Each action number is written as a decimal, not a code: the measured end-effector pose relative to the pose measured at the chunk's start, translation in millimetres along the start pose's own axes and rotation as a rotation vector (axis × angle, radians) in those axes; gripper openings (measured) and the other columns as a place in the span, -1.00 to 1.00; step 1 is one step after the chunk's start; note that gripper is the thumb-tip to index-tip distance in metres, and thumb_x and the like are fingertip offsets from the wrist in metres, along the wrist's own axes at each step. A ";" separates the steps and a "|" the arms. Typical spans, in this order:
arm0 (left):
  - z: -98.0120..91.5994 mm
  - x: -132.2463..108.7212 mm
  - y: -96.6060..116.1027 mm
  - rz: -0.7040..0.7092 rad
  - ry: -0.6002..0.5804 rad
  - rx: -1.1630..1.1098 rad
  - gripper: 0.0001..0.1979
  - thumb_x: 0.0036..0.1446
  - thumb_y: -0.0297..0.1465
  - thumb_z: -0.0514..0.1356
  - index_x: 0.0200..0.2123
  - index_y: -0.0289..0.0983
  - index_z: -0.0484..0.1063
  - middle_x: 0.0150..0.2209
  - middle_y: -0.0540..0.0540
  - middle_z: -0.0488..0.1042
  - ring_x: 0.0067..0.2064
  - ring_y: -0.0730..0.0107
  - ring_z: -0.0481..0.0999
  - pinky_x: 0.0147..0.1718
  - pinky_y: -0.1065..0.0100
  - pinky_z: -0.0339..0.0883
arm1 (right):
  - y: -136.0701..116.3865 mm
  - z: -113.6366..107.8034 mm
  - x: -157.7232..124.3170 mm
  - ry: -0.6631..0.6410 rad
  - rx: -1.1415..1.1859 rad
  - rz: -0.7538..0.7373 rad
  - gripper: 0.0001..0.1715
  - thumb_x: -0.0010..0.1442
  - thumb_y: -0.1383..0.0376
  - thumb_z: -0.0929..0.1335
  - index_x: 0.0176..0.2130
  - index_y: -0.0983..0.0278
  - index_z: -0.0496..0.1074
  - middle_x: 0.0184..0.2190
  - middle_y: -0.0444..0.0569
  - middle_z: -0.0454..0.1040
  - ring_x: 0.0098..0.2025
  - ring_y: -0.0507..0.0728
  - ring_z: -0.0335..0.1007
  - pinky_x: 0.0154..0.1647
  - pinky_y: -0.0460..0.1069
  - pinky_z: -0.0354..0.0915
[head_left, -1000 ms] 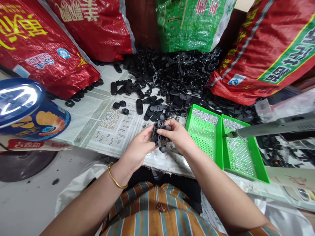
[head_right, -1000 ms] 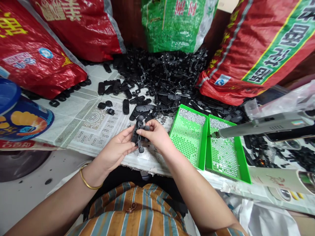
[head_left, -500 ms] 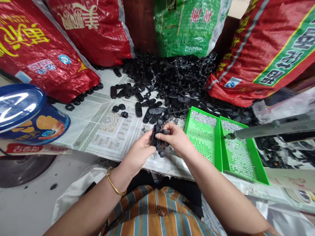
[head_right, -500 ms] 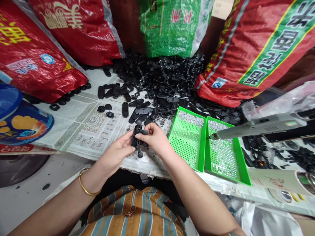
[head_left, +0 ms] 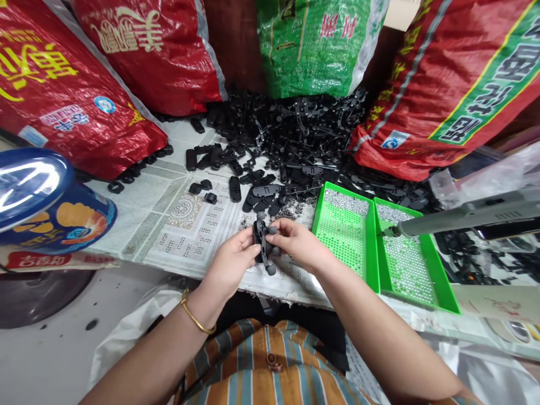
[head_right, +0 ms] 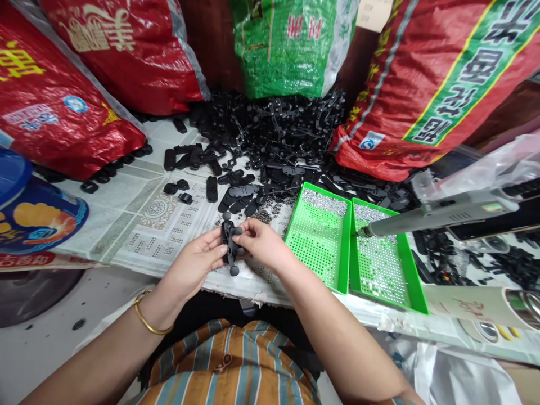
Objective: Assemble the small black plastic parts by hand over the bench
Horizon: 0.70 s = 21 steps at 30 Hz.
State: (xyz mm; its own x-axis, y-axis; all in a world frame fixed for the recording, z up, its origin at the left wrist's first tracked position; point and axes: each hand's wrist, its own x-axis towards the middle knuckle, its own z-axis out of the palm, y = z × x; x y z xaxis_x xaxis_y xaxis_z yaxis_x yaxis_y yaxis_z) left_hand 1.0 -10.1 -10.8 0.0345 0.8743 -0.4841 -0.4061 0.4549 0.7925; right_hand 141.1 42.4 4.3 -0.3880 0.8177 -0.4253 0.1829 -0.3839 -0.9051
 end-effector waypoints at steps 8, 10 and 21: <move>-1.4 -5.1 -1.7 -0.019 -0.098 -0.096 -0.58 -0.02 -0.53 0.21 -0.04 -0.17 0.43 -0.07 -0.10 0.47 -0.19 0.46 0.43 -0.33 0.50 0.28 | 2.0 0.6 1.7 0.066 -0.042 -0.041 -0.75 -0.09 0.34 0.41 -0.42 0.27 0.22 -0.63 -0.27 0.28 -0.62 -0.08 0.19 -0.58 -0.14 0.14; -1.9 -5.6 -2.9 -0.009 -0.068 -0.064 -0.58 -0.03 -0.52 0.23 -0.04 -0.17 0.42 -0.10 -0.08 0.48 -0.23 0.49 0.42 -0.40 0.55 0.26 | 1.8 1.1 1.9 0.070 -0.069 -0.050 -0.75 -0.10 0.34 0.41 -0.43 0.28 0.23 -0.62 -0.27 0.26 -0.62 -0.09 0.18 -0.58 -0.14 0.13; 0.0 -9.2 -0.8 -0.002 -0.037 -0.072 -0.42 -0.07 -0.51 0.28 0.07 -0.16 0.29 -0.13 -0.09 0.49 -0.31 0.52 0.44 -0.47 0.56 0.30 | 3.8 -0.1 4.3 0.008 0.000 -0.035 -0.72 -0.13 0.34 0.42 -0.44 0.27 0.23 -0.60 -0.26 0.27 -0.62 -0.08 0.19 -0.60 -0.14 0.13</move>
State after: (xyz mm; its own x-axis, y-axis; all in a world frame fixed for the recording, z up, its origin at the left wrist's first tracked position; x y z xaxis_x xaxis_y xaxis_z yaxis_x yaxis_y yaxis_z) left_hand 1.1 -18.5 -7.0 0.0689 0.8798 -0.4703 -0.4708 0.4443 0.7622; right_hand 140.2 44.5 -1.0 -0.3871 0.8339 -0.3934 0.1692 -0.3552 -0.9193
